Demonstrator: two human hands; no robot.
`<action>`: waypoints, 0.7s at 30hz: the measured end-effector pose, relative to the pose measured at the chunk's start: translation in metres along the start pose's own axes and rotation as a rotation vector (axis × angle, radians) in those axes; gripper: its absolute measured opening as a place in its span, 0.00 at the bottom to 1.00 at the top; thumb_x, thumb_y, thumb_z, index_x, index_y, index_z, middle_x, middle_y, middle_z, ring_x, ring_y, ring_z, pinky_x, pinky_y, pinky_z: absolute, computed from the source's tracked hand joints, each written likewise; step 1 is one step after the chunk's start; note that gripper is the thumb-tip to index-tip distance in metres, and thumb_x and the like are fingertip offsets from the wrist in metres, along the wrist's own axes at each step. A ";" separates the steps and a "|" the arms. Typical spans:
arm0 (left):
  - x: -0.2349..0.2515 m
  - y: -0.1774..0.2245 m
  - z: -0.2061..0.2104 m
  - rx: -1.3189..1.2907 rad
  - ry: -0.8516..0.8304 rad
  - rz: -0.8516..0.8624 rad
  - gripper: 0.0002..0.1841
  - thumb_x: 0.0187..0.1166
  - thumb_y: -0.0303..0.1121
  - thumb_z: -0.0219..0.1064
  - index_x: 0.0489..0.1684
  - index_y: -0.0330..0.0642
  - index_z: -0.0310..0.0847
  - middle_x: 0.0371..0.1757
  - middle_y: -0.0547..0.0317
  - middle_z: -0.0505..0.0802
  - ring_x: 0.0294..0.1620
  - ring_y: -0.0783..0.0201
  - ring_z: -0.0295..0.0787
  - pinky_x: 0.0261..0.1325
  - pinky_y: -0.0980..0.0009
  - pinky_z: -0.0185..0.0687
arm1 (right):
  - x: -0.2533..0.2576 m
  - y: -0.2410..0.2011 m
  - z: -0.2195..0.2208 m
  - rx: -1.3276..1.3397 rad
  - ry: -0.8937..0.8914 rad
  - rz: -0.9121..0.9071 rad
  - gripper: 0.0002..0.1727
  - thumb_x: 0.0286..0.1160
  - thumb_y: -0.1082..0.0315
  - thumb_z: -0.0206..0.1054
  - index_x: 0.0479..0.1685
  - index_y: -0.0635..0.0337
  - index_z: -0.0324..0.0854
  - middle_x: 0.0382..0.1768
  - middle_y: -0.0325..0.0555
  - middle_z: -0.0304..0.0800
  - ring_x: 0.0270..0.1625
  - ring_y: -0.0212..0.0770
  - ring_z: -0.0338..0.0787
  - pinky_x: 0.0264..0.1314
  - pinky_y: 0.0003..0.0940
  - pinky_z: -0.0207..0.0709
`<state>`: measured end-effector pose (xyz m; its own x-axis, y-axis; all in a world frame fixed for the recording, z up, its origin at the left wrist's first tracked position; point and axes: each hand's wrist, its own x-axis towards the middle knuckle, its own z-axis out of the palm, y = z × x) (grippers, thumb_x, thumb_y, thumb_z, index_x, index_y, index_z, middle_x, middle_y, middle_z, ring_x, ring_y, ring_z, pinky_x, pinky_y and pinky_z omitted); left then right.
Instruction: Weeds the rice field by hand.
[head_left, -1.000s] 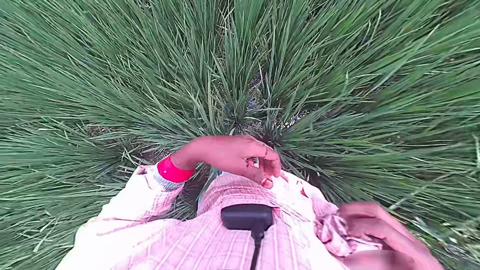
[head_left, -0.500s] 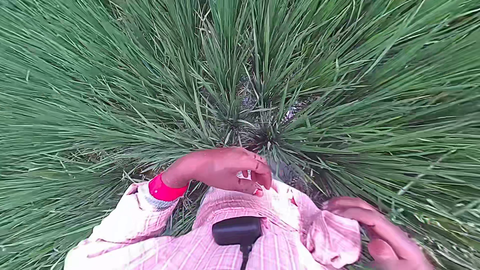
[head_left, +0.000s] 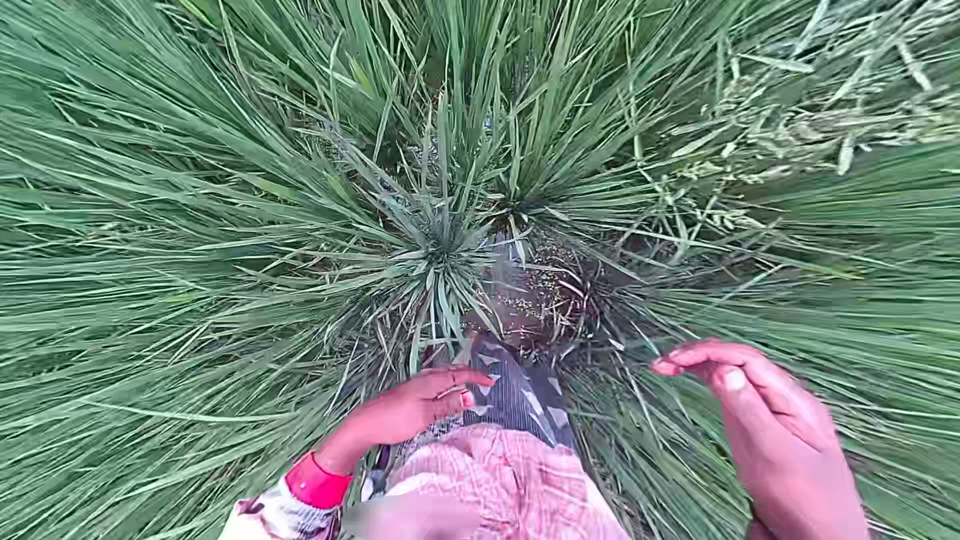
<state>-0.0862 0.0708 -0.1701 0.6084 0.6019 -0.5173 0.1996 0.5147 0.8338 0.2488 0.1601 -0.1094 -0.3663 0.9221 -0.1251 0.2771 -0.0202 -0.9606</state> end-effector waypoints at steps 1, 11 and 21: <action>0.008 -0.010 0.009 -0.078 -0.098 -0.031 0.25 0.90 0.40 0.49 0.78 0.35 0.75 0.77 0.44 0.82 0.77 0.60 0.76 0.80 0.60 0.67 | -0.010 0.008 -0.007 -0.002 0.035 0.042 0.18 0.92 0.46 0.51 0.54 0.37 0.87 0.48 0.17 0.93 0.52 0.21 0.91 0.59 0.20 0.85; 0.054 -0.030 0.005 0.062 -0.171 -0.339 0.16 0.90 0.34 0.57 0.59 0.32 0.86 0.56 0.44 0.90 0.56 0.60 0.85 0.63 0.61 0.76 | -0.053 0.095 -0.029 0.108 0.013 0.254 0.15 0.92 0.48 0.53 0.57 0.35 0.86 0.49 0.19 0.94 0.51 0.24 0.92 0.58 0.22 0.85; 0.006 0.015 0.021 0.178 -0.342 -0.332 0.19 0.87 0.42 0.64 0.58 0.33 0.86 0.57 0.40 0.88 0.58 0.48 0.85 0.61 0.50 0.78 | -0.036 0.057 -0.032 0.043 -0.070 0.129 0.13 0.90 0.49 0.58 0.56 0.36 0.87 0.49 0.20 0.94 0.52 0.24 0.92 0.59 0.22 0.85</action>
<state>-0.0634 0.0695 -0.1570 0.7008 0.1737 -0.6919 0.5344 0.5145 0.6706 0.3061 0.1376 -0.1517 -0.3916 0.8816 -0.2636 0.2880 -0.1546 -0.9451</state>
